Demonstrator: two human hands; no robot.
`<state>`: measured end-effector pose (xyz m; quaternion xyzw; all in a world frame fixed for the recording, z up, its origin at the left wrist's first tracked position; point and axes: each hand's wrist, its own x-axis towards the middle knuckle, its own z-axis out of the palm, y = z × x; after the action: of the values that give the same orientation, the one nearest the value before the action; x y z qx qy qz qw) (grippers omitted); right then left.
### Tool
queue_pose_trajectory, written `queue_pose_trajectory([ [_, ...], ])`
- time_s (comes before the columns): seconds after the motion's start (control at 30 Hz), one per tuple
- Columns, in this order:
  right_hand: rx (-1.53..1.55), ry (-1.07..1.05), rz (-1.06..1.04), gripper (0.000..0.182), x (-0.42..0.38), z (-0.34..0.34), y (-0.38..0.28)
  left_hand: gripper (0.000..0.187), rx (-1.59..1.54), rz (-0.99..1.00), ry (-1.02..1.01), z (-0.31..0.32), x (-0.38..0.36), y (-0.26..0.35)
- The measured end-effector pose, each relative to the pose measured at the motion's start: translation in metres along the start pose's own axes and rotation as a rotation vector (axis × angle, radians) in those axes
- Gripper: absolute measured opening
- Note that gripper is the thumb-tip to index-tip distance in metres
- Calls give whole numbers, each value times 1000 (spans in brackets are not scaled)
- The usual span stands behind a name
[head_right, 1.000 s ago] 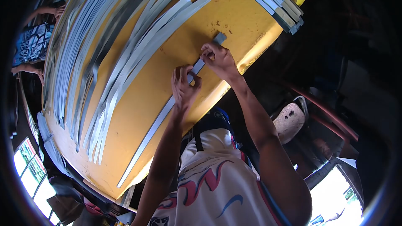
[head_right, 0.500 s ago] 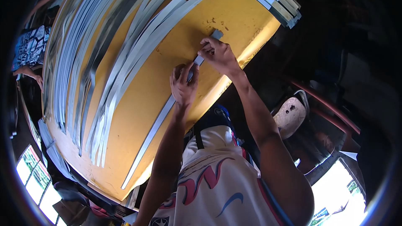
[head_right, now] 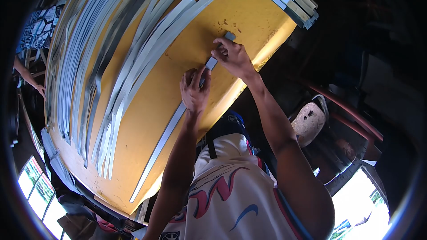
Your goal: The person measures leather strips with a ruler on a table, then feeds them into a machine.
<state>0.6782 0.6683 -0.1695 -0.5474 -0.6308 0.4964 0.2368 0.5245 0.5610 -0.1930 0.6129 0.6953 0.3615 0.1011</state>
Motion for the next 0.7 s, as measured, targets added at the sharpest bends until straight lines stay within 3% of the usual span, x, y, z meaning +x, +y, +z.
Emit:
queue_pose_trajectory([
  [0.7,-36,171,-195,25,-18,-4,-4,22,2,-7,-17,-3,2,3],
])
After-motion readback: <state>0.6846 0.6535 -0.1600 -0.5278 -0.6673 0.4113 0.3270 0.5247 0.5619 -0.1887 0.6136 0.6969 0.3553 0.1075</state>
